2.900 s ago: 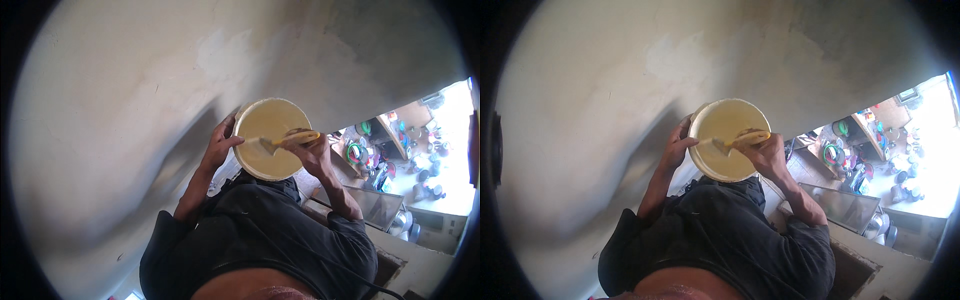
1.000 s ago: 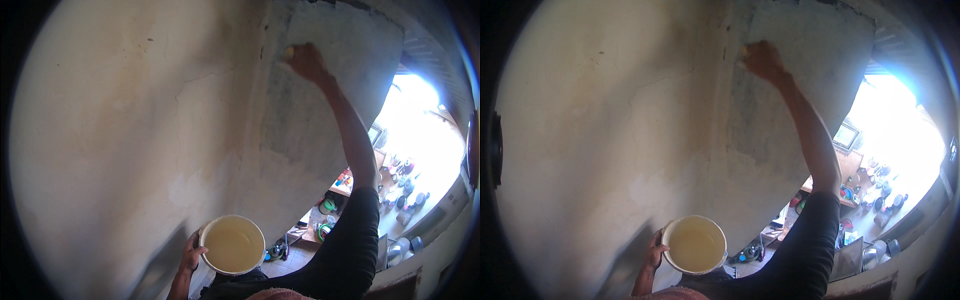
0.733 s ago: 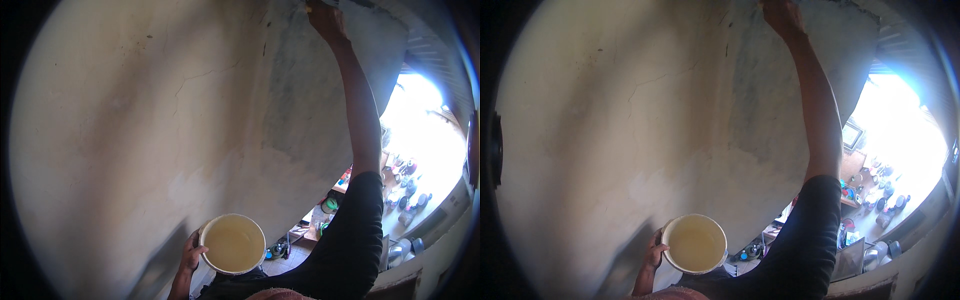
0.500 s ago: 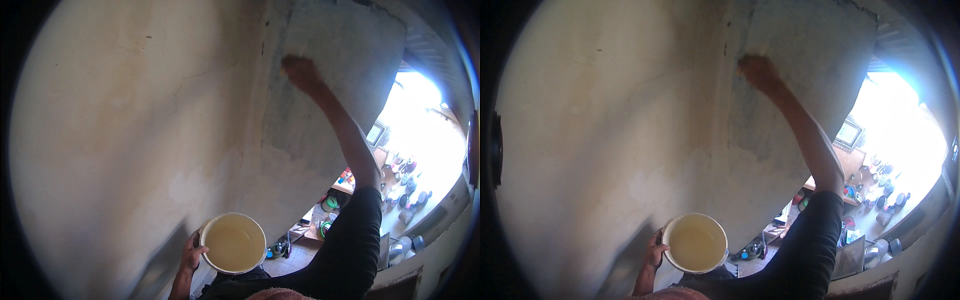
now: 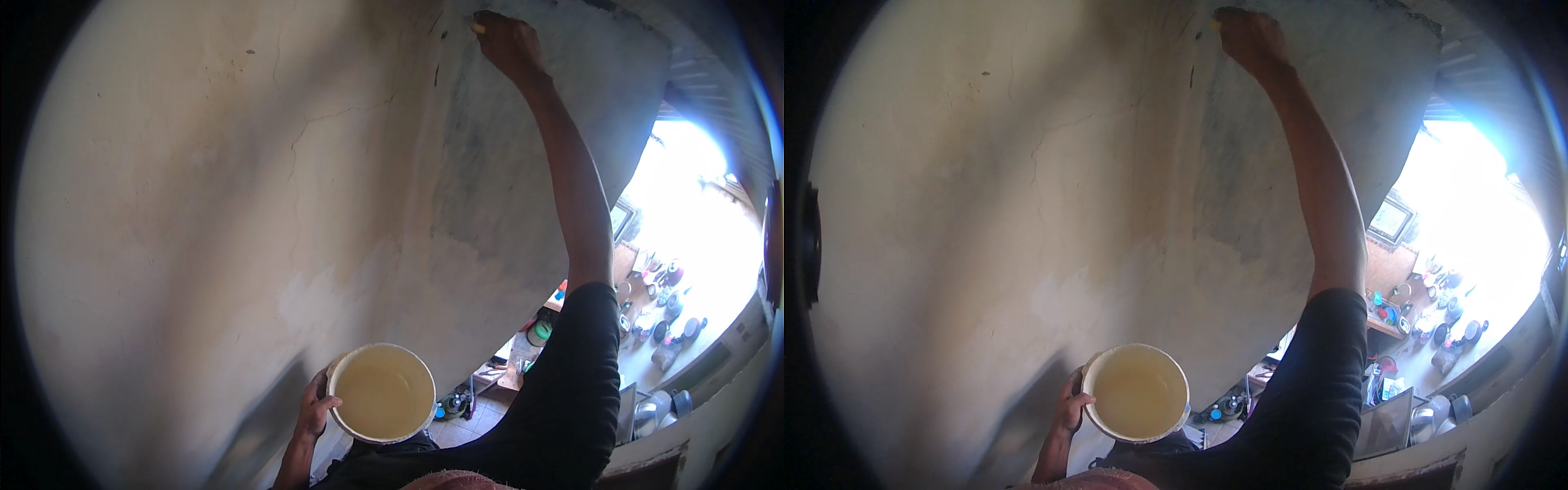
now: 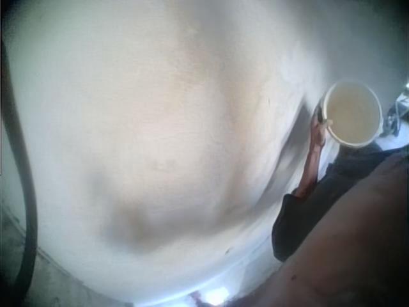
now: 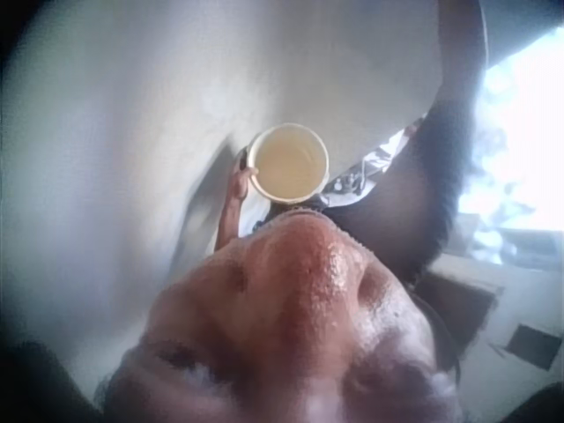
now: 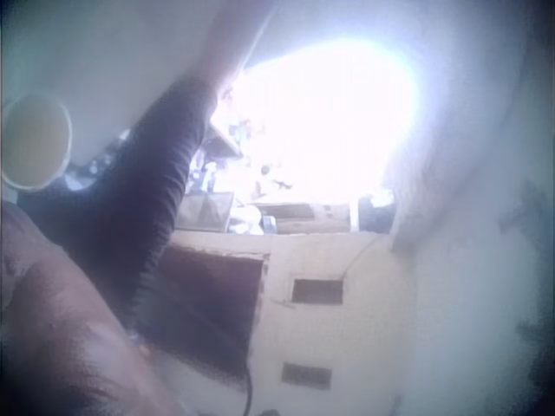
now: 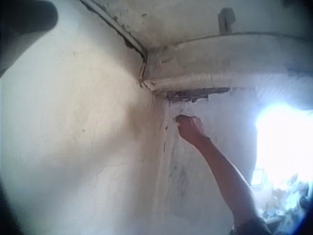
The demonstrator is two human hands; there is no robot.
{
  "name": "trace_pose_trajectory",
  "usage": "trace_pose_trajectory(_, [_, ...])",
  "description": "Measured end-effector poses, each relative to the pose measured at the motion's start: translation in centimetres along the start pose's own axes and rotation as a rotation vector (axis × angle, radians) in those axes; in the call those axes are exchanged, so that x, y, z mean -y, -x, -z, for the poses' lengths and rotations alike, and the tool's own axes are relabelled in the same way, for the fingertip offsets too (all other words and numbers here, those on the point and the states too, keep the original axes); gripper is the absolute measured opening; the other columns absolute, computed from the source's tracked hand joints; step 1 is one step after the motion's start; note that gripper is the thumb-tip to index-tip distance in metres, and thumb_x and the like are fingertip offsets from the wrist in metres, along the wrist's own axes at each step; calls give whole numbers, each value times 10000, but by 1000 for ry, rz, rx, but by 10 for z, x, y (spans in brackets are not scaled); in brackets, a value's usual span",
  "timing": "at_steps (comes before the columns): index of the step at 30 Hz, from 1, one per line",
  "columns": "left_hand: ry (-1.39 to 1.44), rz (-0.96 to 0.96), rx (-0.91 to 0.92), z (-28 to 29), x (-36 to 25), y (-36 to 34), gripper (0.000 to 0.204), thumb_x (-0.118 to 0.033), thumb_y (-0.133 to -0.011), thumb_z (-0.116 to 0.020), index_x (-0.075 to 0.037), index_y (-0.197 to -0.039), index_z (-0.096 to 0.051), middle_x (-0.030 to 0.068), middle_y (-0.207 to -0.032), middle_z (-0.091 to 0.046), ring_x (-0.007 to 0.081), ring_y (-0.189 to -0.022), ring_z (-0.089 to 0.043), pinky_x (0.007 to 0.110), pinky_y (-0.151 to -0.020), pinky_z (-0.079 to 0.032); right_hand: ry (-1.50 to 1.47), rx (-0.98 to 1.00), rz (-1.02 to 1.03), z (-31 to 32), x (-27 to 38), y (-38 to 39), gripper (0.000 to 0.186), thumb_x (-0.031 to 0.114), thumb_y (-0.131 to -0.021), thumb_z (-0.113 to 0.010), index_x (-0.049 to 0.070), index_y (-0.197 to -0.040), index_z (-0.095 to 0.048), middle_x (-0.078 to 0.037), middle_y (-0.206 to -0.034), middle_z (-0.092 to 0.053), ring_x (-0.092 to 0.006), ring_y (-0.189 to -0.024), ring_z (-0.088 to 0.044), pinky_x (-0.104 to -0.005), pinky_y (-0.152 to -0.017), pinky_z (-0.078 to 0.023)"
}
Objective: The person paints an indoor wall and corner using a brush dipped into a bucket of light-colored paint.
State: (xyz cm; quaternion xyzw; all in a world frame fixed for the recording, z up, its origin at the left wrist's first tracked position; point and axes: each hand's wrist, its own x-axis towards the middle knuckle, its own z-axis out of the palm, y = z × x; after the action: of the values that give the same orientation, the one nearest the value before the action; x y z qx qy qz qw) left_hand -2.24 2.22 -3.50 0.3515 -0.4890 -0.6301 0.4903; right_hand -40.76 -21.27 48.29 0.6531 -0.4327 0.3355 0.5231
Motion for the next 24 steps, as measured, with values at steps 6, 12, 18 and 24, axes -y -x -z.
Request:
trace_pose_trajectory(6, [46, -3, 25, -3, -3, -1, 770, -39, -667, -587, 33, -1424, -462, 138, -1361, -577, 258, -1296, -519, 365, -1134, -354, 68, 323, 305, -50, 31, 106, 195, 66, -844, -604, 59, -1007, -712, -148, -990, -711, -337, -906, -698, -442, -810, -574])
trace_pose_trajectory(12, [59, 31, 13, -2, -7, 2, 762, -38, -665, -587, 34, -1415, -470, 135, -1352, -582, 256, -1289, -524, 362, -1132, -355, -99, 610, 182, -41, 76, 113, 253, 176, -807, -678, 63, -1025, -737, -150, -988, -720, -345, -953, -685, -472, -865, -545])
trace_pose_trajectory(18, [54, -7, 38, -5, -4, -1, 781, -43, -661, -573, 46, -1428, -452, 144, -1371, -569, 254, -1308, -511, 354, -1138, -346, 57, 339, -65, -17, 20, 13, 273, 180, -828, -636, 79, -1069, -714, -164, -1042, -717, -358, -1001, -671, -499, -898, -529])
trace_pose_trajectory(24, [30, -25, 29, -5, -3, 0, 789, -50, -661, -566, 41, -1435, -445, 145, -1369, -563, 250, -1310, -504, 361, -1141, -342, -23, -23, 153, -48, 23, 54, 173, 109, -856, -599, 60, -992, -695, -157, -1011, -706, -328, -962, -682, -440, -836, -559])
